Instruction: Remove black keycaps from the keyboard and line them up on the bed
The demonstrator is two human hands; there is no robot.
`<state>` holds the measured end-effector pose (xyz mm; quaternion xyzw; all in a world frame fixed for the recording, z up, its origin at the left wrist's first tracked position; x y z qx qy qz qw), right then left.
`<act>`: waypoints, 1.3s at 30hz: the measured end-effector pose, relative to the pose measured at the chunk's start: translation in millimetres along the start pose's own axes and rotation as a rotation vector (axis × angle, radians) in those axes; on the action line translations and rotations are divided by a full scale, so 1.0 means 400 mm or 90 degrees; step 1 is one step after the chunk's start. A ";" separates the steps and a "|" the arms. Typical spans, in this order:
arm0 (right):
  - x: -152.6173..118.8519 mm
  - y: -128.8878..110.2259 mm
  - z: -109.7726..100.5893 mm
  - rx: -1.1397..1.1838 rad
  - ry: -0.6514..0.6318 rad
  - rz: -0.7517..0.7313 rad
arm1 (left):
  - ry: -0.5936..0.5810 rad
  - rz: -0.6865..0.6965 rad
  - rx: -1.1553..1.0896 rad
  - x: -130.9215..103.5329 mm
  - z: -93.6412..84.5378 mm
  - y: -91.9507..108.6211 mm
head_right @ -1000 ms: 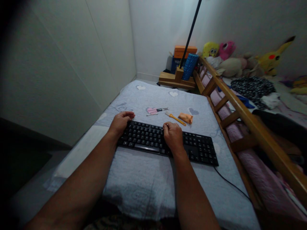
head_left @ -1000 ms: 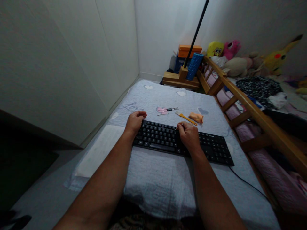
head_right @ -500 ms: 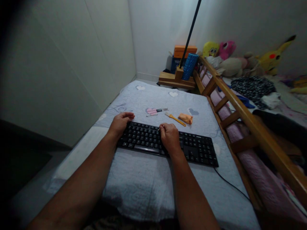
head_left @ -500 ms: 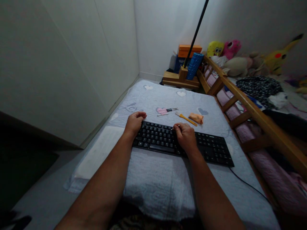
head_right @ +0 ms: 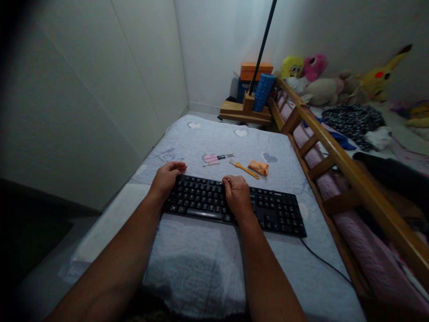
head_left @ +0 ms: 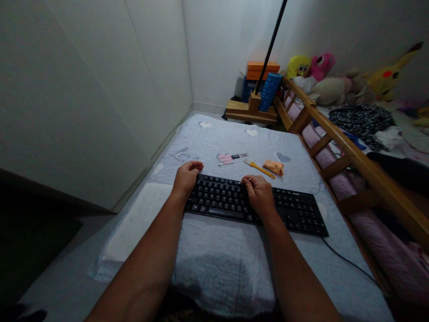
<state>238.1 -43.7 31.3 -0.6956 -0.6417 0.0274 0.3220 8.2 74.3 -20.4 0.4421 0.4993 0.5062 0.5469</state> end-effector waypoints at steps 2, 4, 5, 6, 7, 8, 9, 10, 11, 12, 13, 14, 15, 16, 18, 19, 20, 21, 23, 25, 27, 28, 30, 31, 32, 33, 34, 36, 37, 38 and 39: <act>0.000 0.003 0.001 0.008 -0.002 -0.001 | 0.003 -0.005 0.003 -0.001 -0.001 0.000; -0.001 0.003 0.001 0.015 -0.003 -0.002 | 0.005 -0.009 0.003 -0.001 -0.002 0.000; -0.001 0.002 0.001 0.017 -0.005 -0.004 | 0.007 -0.011 0.001 -0.001 -0.003 -0.001; -0.001 0.001 0.001 0.019 -0.009 -0.006 | 0.008 -0.013 -0.002 -0.001 -0.003 -0.001; -0.001 0.000 0.000 0.022 -0.012 -0.008 | 0.009 -0.015 -0.005 -0.001 -0.004 -0.002; -0.001 -0.002 0.000 0.024 -0.015 -0.011 | 0.009 -0.016 -0.008 -0.001 -0.004 -0.002; -0.001 -0.004 0.000 0.027 -0.019 -0.012 | 0.009 -0.019 -0.010 -0.002 -0.005 -0.003; -0.001 -0.004 -0.001 0.029 -0.023 -0.012 | 0.010 -0.021 -0.011 -0.002 -0.005 -0.003; 0.000 -0.004 -0.001 0.030 -0.026 -0.011 | 0.011 -0.025 -0.011 -0.003 -0.006 -0.004; 0.000 -0.003 -0.002 0.030 -0.028 -0.008 | 0.011 -0.028 -0.011 -0.003 -0.006 -0.005; 0.000 0.000 -0.003 0.027 -0.028 -0.005 | 0.012 -0.030 -0.010 -0.003 -0.007 -0.007; 0.001 0.004 -0.004 0.022 -0.026 -0.001 | 0.011 -0.031 -0.007 -0.003 -0.007 -0.008; 0.001 0.008 -0.007 0.016 -0.022 0.002 | 0.010 -0.031 -0.004 -0.002 -0.008 -0.009; 0.001 0.013 -0.009 0.009 -0.015 0.005 | 0.009 -0.029 -0.001 -0.001 -0.008 -0.010; 0.002 0.023 -0.015 -0.002 0.000 0.012 | 0.007 -0.028 0.006 0.002 -0.008 -0.012; 0.003 0.027 -0.017 -0.004 0.005 0.015 | 0.005 -0.026 0.010 0.003 -0.008 -0.012; 0.003 0.030 -0.018 -0.005 0.007 0.016 | 0.005 -0.023 0.014 0.003 -0.008 -0.012; 0.003 0.031 -0.019 -0.006 0.008 0.017 | 0.004 -0.020 0.016 0.003 -0.007 -0.011; 0.003 0.031 -0.019 -0.010 0.004 0.017 | 0.004 -0.015 0.015 0.003 -0.007 -0.009; 0.003 0.028 -0.019 -0.015 0.002 0.016 | 0.005 -0.015 0.007 0.004 -0.006 -0.009; 0.003 0.025 -0.019 -0.016 0.004 0.015 | 0.007 -0.013 0.002 0.004 -0.007 -0.009; 0.003 0.024 -0.020 -0.015 0.005 0.015 | 0.009 -0.012 -0.001 0.005 -0.007 -0.009; 0.002 0.023 -0.020 -0.012 0.007 0.015 | 0.009 -0.011 -0.006 0.005 -0.007 -0.010; 0.002 0.023 -0.021 -0.012 0.007 0.013 | 0.010 -0.012 -0.006 0.004 -0.006 -0.009; 0.002 0.022 -0.021 -0.012 0.007 0.011 | 0.009 -0.012 -0.006 0.004 -0.006 -0.009; 0.002 0.021 -0.021 -0.013 0.008 0.007 | 0.010 -0.012 -0.004 0.003 -0.005 -0.008; 0.001 0.020 -0.021 -0.014 0.008 0.004 | 0.011 -0.012 -0.001 0.002 -0.005 -0.006; 0.000 0.018 -0.021 -0.016 0.010 -0.002 | 0.012 -0.013 0.002 0.000 -0.004 -0.004; 0.000 0.017 -0.022 -0.017 0.012 -0.004 | 0.012 -0.012 0.003 0.000 -0.004 -0.003; -0.001 0.017 -0.023 -0.019 0.015 -0.005 | 0.011 -0.012 0.003 0.000 -0.004 -0.003; -0.001 0.017 -0.024 -0.021 0.017 -0.006 | 0.011 -0.011 0.001 0.000 -0.004 -0.003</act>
Point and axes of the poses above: each hand's wrist, its own x-axis towards the middle knuckle, its own z-axis out of the palm, y = z × x, the point moved 7 cm from there along x, towards the middle knuckle, and after that the axes turned 6 degrees about -x, right-handed, at the moved point
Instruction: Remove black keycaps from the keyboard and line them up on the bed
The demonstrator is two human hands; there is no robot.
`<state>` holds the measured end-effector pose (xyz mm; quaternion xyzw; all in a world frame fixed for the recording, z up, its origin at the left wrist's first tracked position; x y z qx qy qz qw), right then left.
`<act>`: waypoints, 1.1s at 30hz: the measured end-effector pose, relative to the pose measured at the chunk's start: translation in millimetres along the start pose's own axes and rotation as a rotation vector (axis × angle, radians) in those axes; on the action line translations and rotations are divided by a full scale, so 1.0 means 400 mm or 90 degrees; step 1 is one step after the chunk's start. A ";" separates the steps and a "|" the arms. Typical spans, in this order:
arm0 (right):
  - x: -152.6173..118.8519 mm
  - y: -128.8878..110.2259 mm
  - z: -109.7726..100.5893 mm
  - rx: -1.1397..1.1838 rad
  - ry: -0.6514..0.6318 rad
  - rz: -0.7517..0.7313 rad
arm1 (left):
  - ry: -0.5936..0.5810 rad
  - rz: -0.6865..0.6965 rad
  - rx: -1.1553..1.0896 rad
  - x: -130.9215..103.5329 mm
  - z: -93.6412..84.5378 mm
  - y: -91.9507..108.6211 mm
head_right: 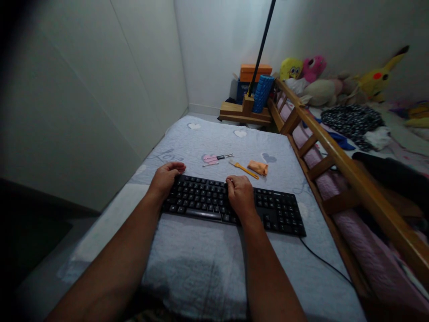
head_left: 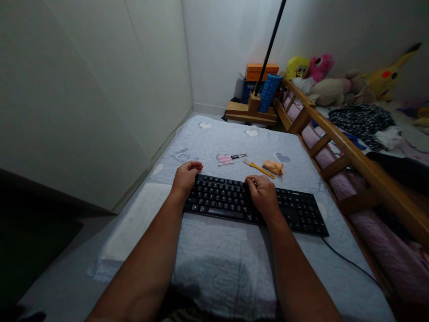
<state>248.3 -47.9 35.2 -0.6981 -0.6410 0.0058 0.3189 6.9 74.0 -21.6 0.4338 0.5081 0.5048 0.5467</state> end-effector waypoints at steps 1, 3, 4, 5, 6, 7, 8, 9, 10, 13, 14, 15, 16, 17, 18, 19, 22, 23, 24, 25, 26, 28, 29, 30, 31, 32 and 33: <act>0.000 0.001 -0.001 -0.002 0.002 0.000 | 0.000 0.000 -0.002 0.000 0.000 0.000; -0.001 0.003 -0.003 -0.006 0.003 0.000 | 0.002 0.001 -0.006 0.001 -0.001 0.000; -0.001 0.004 -0.004 -0.006 0.002 -0.001 | 0.003 0.001 -0.008 0.001 -0.001 -0.001; -0.001 0.004 -0.004 -0.005 0.000 -0.002 | 0.003 0.001 -0.010 0.001 -0.001 -0.001; -0.002 0.004 -0.005 -0.004 -0.003 -0.004 | 0.003 0.001 -0.011 0.001 -0.001 -0.001; -0.002 0.004 -0.006 -0.004 -0.006 -0.007 | 0.002 0.001 -0.013 0.002 -0.001 -0.002; -0.003 0.003 -0.006 -0.003 -0.009 -0.010 | 0.003 0.000 -0.016 0.002 -0.002 -0.003; -0.003 0.003 -0.007 -0.003 -0.012 -0.012 | 0.005 -0.002 -0.019 0.003 -0.002 -0.004; -0.004 0.004 -0.007 -0.002 -0.016 -0.013 | 0.006 -0.004 -0.023 0.004 -0.002 -0.005; -0.004 0.007 -0.005 0.006 -0.027 -0.013 | 0.006 -0.007 -0.036 0.004 -0.002 -0.007; -0.004 0.008 -0.004 0.008 -0.030 -0.012 | 0.005 -0.008 -0.038 0.004 -0.002 -0.006; -0.004 0.010 -0.003 0.010 -0.033 -0.011 | 0.004 -0.009 -0.038 0.003 -0.001 -0.005; -0.003 0.011 -0.002 0.010 -0.034 -0.011 | 0.005 -0.008 -0.036 0.002 -0.001 -0.004; -0.003 0.011 -0.002 0.010 -0.034 -0.010 | 0.005 -0.007 -0.032 0.002 -0.001 -0.004; -0.002 0.012 -0.001 0.010 -0.033 -0.010 | 0.005 -0.006 -0.029 0.001 0.000 -0.003; -0.002 0.012 -0.001 0.010 -0.032 -0.010 | 0.006 -0.006 -0.027 0.001 0.000 -0.003; -0.001 0.012 0.000 0.014 -0.029 -0.005 | 0.007 -0.008 -0.026 0.002 0.000 -0.004; -0.001 0.012 0.001 0.017 -0.030 -0.003 | 0.006 -0.007 -0.026 0.002 0.000 -0.004; -0.001 0.012 0.002 0.020 -0.030 -0.001 | 0.005 -0.006 -0.026 0.002 0.001 -0.004; -0.001 0.012 0.001 0.024 -0.031 0.001 | 0.005 -0.006 -0.027 0.003 0.001 -0.003; -0.001 0.013 0.001 0.028 -0.031 0.002 | 0.003 -0.005 -0.029 0.003 0.002 -0.002; -0.001 0.014 0.000 0.035 -0.031 0.008 | 0.004 -0.005 -0.033 0.003 0.002 -0.001; -0.001 0.014 0.000 0.039 -0.031 0.011 | 0.004 -0.006 -0.033 0.003 0.002 -0.001; -0.001 0.016 0.000 0.041 -0.031 0.015 | 0.004 -0.006 -0.032 0.003 0.001 -0.001; 0.000 0.017 -0.001 0.043 -0.031 0.019 | 0.003 -0.006 -0.031 0.004 0.001 -0.001; 0.000 0.018 0.000 0.043 -0.031 0.021 | 0.002 -0.006 -0.030 0.004 0.002 -0.002; 0.000 0.018 0.000 0.041 -0.031 0.021 | 0.001 -0.004 -0.030 0.005 0.002 -0.002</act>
Point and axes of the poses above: each hand's wrist, its own x-axis towards the middle knuckle, its own z-axis out of the palm, y = z × x, the point moved 7 cm from there along x, towards the middle knuckle, and after that the axes turned 6 degrees about -x, right-handed, at the moved point
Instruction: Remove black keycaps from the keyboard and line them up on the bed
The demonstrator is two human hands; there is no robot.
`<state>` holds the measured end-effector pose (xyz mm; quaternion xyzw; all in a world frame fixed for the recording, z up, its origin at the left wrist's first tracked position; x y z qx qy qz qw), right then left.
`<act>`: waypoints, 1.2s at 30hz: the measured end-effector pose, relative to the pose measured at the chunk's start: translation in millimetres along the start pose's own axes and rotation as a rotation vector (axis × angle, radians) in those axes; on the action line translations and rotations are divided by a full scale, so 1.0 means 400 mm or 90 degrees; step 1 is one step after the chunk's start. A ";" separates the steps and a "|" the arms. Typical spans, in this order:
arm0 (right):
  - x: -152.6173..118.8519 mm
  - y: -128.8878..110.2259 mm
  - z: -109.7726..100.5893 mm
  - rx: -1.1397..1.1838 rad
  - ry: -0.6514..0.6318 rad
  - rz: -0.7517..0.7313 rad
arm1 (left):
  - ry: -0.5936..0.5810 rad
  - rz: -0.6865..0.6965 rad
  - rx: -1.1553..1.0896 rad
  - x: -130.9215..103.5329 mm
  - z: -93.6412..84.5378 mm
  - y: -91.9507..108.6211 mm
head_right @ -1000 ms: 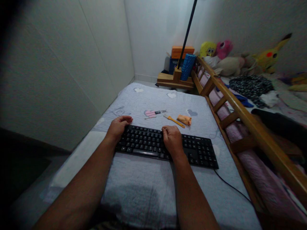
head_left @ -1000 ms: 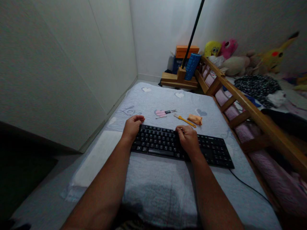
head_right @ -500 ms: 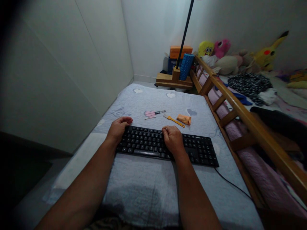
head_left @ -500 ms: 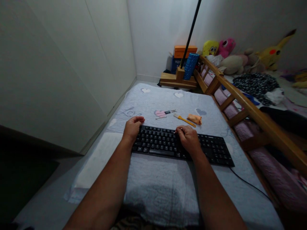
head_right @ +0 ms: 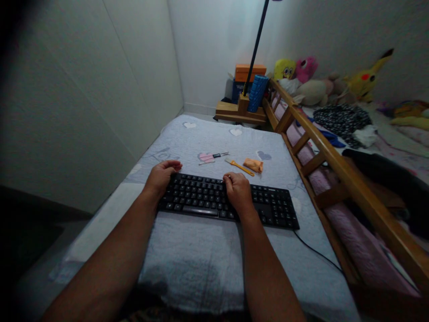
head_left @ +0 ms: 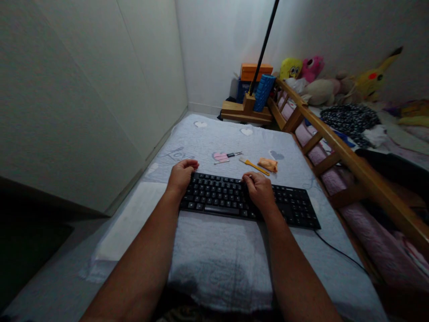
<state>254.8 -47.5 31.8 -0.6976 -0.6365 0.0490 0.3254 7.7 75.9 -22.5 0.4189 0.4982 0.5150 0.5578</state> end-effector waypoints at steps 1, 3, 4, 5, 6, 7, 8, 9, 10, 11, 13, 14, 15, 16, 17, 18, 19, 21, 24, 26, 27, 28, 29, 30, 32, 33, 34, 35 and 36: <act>0.001 0.001 0.001 -0.002 0.001 -0.001 | -0.001 0.001 0.001 0.000 0.000 0.000; 0.002 0.002 0.001 -0.008 0.007 -0.004 | -0.002 0.002 0.004 0.000 0.001 0.002; 0.002 0.002 0.002 -0.009 0.010 -0.005 | -0.002 0.003 0.007 -0.001 0.002 0.003; 0.003 0.003 0.002 -0.010 0.012 -0.007 | -0.001 0.003 0.009 -0.003 0.002 0.004; 0.003 0.005 0.002 -0.010 0.013 -0.007 | -0.001 0.002 0.012 -0.004 0.002 0.005; 0.003 0.006 0.003 -0.010 0.014 -0.007 | 0.000 0.001 0.013 -0.006 0.002 0.006; 0.003 0.008 0.003 -0.011 0.014 -0.007 | 0.001 -0.001 0.014 -0.007 0.001 0.006; 0.003 0.010 0.003 -0.012 0.014 -0.006 | 0.002 -0.004 0.013 -0.007 0.001 0.006; 0.002 0.013 0.004 -0.014 0.012 -0.004 | 0.003 -0.006 0.010 -0.008 0.000 0.005; 0.002 0.015 0.004 -0.016 0.010 -0.002 | 0.004 -0.007 0.008 -0.008 -0.001 0.004; 0.001 0.019 0.005 -0.021 0.006 0.006 | 0.005 -0.008 0.004 -0.008 -0.001 0.002; 0.000 0.021 0.004 -0.022 0.005 0.009 | 0.005 -0.008 0.004 -0.008 -0.001 0.001; 0.000 0.021 0.004 -0.023 0.006 0.012 | 0.004 -0.008 0.006 -0.009 -0.001 0.001; 0.000 0.020 0.003 -0.023 0.006 0.013 | 0.003 -0.008 0.008 -0.009 -0.001 0.002; 0.000 0.019 0.002 -0.023 0.008 0.013 | 0.002 -0.008 0.010 -0.010 0.000 0.002; 0.001 0.018 0.002 -0.024 0.009 0.012 | 0.002 -0.008 0.012 -0.010 0.000 0.003; 0.001 0.016 0.002 -0.025 0.010 0.010 | 0.001 -0.007 0.014 -0.009 0.001 0.004; 0.003 0.015 0.001 -0.027 0.014 0.009 | -0.001 -0.004 0.016 -0.008 0.001 0.004; 0.004 0.017 -0.001 -0.026 0.017 0.008 | -0.004 0.001 0.013 -0.005 0.001 0.003; 0.005 0.020 -0.003 -0.026 0.018 0.011 | -0.003 0.002 0.013 -0.004 0.000 0.002; 0.006 0.022 -0.005 -0.025 0.019 0.014 | -0.002 0.002 0.013 -0.004 0.000 0.002; 0.006 0.024 -0.008 -0.025 0.018 0.018 | -0.001 0.004 0.013 -0.004 0.000 0.002; 0.006 0.026 -0.010 -0.024 0.017 0.022 | -0.002 0.005 0.014 -0.004 0.000 0.002; 0.007 0.027 -0.013 -0.024 0.017 0.027 | -0.003 0.007 0.015 -0.004 0.000 0.003; 0.007 0.029 -0.019 -0.026 0.023 0.036 | -0.007 0.009 0.013 -0.004 0.000 0.002; 0.007 0.031 -0.022 -0.028 0.027 0.039 | -0.008 0.010 0.011 -0.003 0.000 0.002; 0.007 0.032 -0.024 -0.029 0.031 0.041 | -0.009 0.010 0.009 -0.003 0.000 0.001; 0.007 0.033 -0.026 -0.029 0.033 0.042 | -0.009 0.010 0.006 -0.002 0.000 0.000; 0.007 0.033 -0.027 -0.029 0.035 0.043 | -0.010 0.009 0.005 -0.001 0.000 -0.001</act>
Point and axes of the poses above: each hand's wrist, its own x-axis towards the middle knuckle, its own z-axis out of the palm, y = z × x, the point moved 7 cm from there along x, towards the middle knuckle, and after that the axes turned 6 degrees about -x, right-handed, at the moved point
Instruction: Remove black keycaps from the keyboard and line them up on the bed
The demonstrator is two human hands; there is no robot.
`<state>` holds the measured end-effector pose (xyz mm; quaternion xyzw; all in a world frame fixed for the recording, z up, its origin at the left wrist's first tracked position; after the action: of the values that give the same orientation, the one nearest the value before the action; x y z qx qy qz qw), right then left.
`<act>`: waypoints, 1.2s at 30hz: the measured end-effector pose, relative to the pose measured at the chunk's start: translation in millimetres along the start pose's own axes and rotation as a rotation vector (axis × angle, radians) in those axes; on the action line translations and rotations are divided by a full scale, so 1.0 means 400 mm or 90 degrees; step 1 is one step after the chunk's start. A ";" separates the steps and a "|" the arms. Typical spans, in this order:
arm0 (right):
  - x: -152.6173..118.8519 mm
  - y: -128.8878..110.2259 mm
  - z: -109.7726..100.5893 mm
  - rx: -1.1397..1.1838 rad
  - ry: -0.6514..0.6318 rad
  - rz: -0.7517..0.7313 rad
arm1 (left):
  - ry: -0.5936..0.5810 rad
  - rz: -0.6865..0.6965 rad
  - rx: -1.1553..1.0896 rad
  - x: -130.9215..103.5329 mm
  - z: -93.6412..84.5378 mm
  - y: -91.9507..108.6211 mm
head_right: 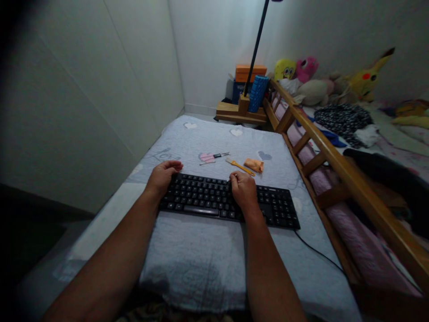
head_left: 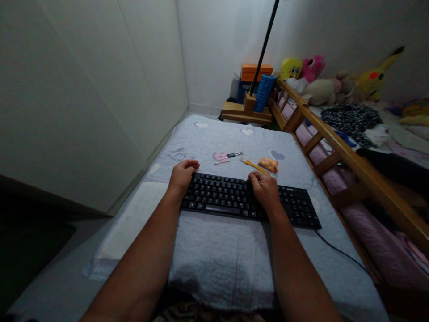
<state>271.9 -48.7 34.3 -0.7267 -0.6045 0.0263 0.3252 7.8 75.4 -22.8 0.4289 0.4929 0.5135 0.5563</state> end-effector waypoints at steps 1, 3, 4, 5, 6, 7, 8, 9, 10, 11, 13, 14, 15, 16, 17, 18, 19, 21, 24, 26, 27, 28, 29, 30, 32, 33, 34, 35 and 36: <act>0.000 0.000 0.000 0.001 0.001 -0.001 | 0.001 -0.001 0.000 0.001 -0.001 -0.001; 0.000 0.000 0.001 0.004 0.000 -0.006 | 0.002 -0.002 0.004 0.001 -0.001 -0.002; -0.001 -0.001 0.002 0.005 -0.002 -0.009 | 0.003 -0.002 0.005 0.001 -0.001 -0.002; -0.001 -0.003 0.004 0.007 -0.005 -0.013 | 0.003 -0.001 0.006 0.001 -0.001 -0.001; -0.001 -0.004 0.007 0.010 -0.010 -0.016 | 0.003 0.000 0.006 0.001 0.000 0.000; -0.001 -0.006 0.009 0.012 -0.014 -0.019 | 0.003 0.001 0.007 0.000 0.001 0.001; -0.002 -0.007 0.012 0.014 -0.016 -0.021 | 0.003 0.001 0.008 -0.001 0.001 0.003; -0.002 -0.009 0.013 0.016 -0.016 -0.023 | 0.004 0.001 0.010 -0.002 0.002 0.004; -0.002 -0.010 0.015 0.018 -0.015 -0.026 | 0.005 -0.001 0.012 -0.003 0.002 0.004; -0.003 -0.013 0.016 0.021 -0.014 -0.029 | 0.007 -0.002 0.013 -0.004 0.002 0.005; -0.003 -0.018 0.019 0.028 -0.018 -0.037 | 0.010 -0.005 0.015 -0.005 0.002 0.005; -0.004 -0.022 0.021 0.030 -0.023 -0.040 | 0.011 -0.005 0.015 -0.005 0.002 0.005; -0.004 -0.024 0.022 0.031 -0.027 -0.042 | 0.011 -0.004 0.014 -0.005 0.002 0.005; -0.004 -0.026 0.023 0.030 -0.031 -0.043 | 0.009 -0.002 0.014 -0.005 0.002 0.006; -0.005 -0.028 0.023 0.029 -0.033 -0.043 | 0.007 -0.002 0.013 -0.005 0.002 0.006; -0.004 -0.028 0.023 0.029 -0.033 -0.042 | 0.005 -0.002 0.013 -0.005 0.002 0.006; -0.004 -0.027 0.022 0.028 -0.031 -0.041 | 0.004 -0.002 0.013 -0.005 0.002 0.006; -0.003 -0.021 0.018 0.023 -0.024 -0.037 | 0.004 -0.004 0.015 -0.006 0.002 0.007; -0.002 -0.008 0.013 0.007 -0.013 -0.026 | 0.008 -0.007 0.021 -0.008 0.001 0.010; -0.001 -0.001 0.010 0.003 -0.011 -0.020 | 0.009 -0.009 0.026 -0.010 0.001 0.010; 0.000 0.001 0.008 0.004 -0.010 -0.018 | 0.009 -0.010 0.028 -0.010 0.001 0.010; 0.000 0.003 0.007 0.006 -0.010 -0.017 | 0.009 -0.010 0.029 -0.011 0.001 0.010; 0.001 0.003 0.005 0.008 -0.009 -0.016 | 0.010 -0.009 0.028 -0.011 0.001 0.010; 0.001 0.002 0.004 0.010 -0.009 -0.016 | 0.010 -0.009 0.026 -0.011 0.001 0.010; 0.001 0.000 0.002 0.012 -0.011 -0.015 | 0.010 -0.007 0.022 -0.010 0.001 0.009; 0.001 -0.001 0.001 0.012 -0.012 -0.014 | 0.010 -0.007 0.022 -0.010 0.002 0.009; 0.001 -0.002 -0.001 0.011 -0.011 -0.014 | 0.009 -0.007 0.025 -0.009 0.002 0.009; 0.001 -0.004 -0.002 0.009 -0.012 -0.014 | 0.009 -0.007 0.028 -0.009 0.002 0.009; 0.001 -0.005 -0.003 0.007 -0.012 -0.013 | 0.009 -0.006 0.030 -0.009 0.002 0.009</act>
<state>270.9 -48.7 36.2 -0.7182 -0.6149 0.0333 0.3239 8.1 72.2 -18.6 0.4357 0.5106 0.5022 0.5452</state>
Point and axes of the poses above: each hand's wrist, its own x-axis towards the middle knuckle, its own z-axis out of the palm, y = z × x, the point moved 7 cm from there along x, towards the middle knuckle, and after that the axes turned 6 degrees about -x, right-handed, at the moved point
